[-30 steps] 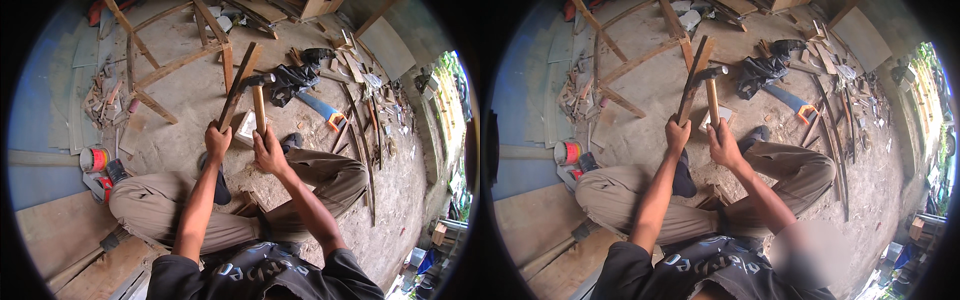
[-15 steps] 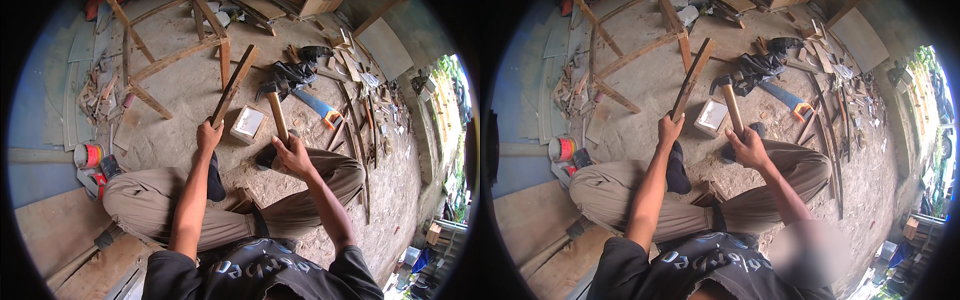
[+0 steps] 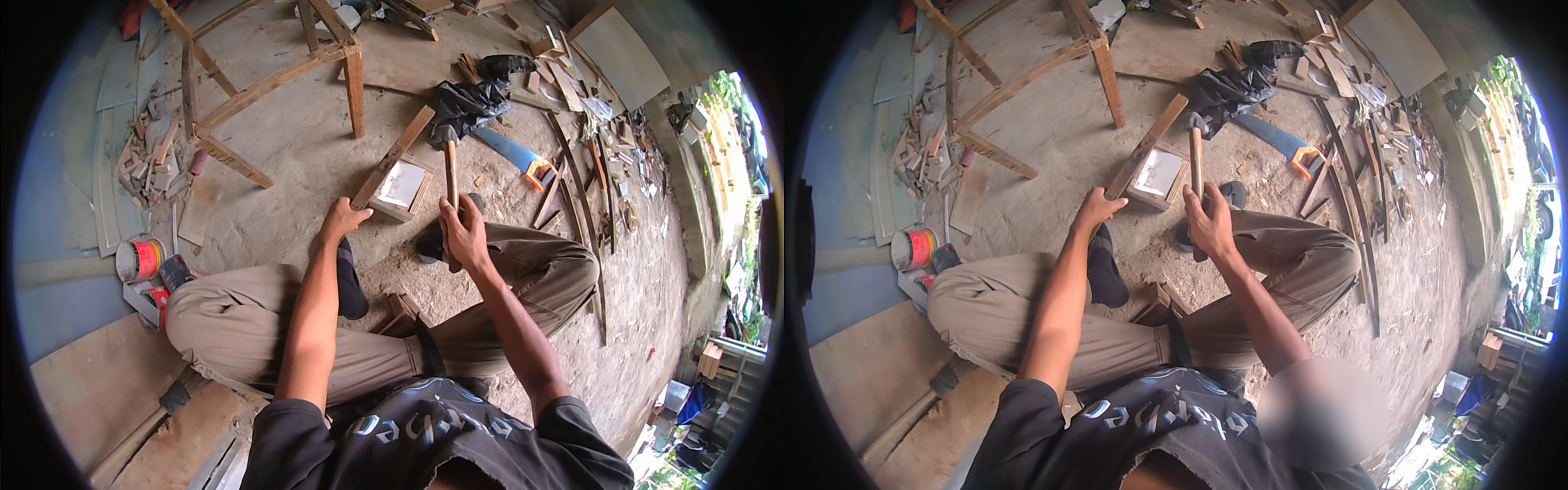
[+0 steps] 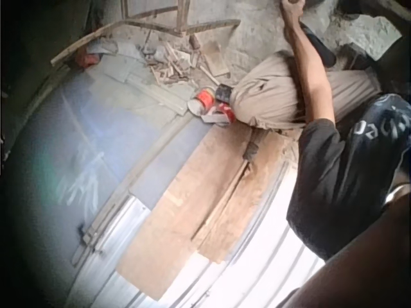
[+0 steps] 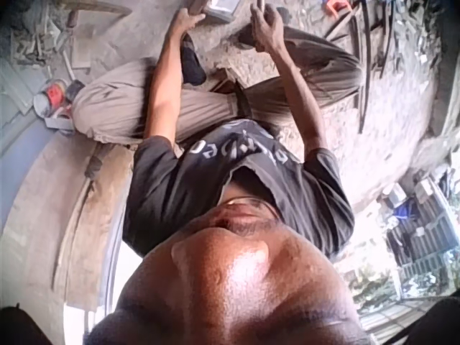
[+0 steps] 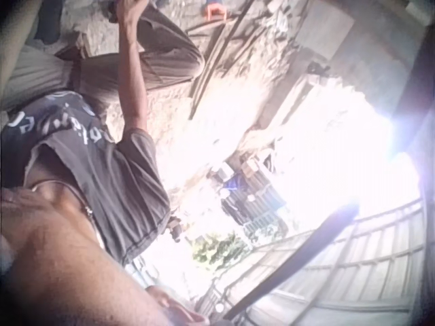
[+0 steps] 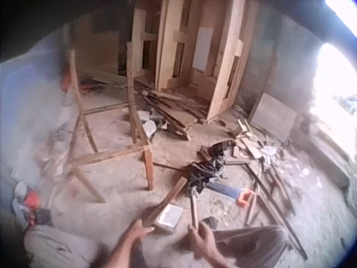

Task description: The person sits on the floor and works on a wooden frame. They pick up wooden slats, fit them into the frame, and use a hammer to tap the pieces into place. The person repeatedly adjusts and hammers the slats to secure them.

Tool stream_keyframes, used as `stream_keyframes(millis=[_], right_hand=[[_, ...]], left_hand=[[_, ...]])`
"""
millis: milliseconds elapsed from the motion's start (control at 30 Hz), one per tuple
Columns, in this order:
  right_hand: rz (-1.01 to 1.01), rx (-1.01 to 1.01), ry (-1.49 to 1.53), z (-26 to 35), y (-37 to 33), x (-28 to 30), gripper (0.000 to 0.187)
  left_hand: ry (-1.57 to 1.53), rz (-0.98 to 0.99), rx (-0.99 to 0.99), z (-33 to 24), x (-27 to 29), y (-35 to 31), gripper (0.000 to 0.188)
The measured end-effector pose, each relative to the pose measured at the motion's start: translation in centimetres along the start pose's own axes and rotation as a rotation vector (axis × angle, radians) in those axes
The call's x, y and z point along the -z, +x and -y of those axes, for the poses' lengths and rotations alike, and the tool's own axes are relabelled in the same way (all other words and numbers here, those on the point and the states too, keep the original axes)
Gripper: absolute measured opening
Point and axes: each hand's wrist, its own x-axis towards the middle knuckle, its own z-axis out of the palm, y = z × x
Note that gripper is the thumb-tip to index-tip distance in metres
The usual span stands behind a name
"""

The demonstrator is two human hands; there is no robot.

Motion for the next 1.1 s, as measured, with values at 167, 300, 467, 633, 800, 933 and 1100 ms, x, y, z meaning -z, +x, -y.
stream_keyframes(millis=[167,300,467,633,800,933,1100], right_hand=[[-0.068,0.003,-0.169,-6.5,1.0,0.2,0.036],[-0.030,-0.133,-0.205,-7.8,0.4,-0.6,0.042],[0.016,0.057,-0.411,-8.4,1.4,-1.2,0.042],[0.106,0.141,-0.562,-7.2,2.0,-1.1,0.035],[0.075,0.309,-0.398,1.0,0.5,-2.5,0.025],[0.054,0.590,-0.329,2.3,1.3,-3.4,0.023],[0.089,0.092,-0.733,-12.0,3.0,0.4,0.022]], left_hand=[[0.165,-0.097,-0.086,2.7,-1.4,0.3,0.049],[0.159,-0.002,0.133,1.0,-1.5,-0.5,0.059],[0.335,-0.054,0.114,2.0,-2.6,0.4,0.056],[0.383,-0.003,0.223,0.0,-3.0,-0.2,0.042],[0.400,-0.070,0.256,-0.4,-3.0,-1.1,0.038],[0.382,-0.053,0.278,-0.5,-2.5,-1.1,0.040],[0.369,-0.044,0.244,-1.7,-3.4,-1.0,0.034]])
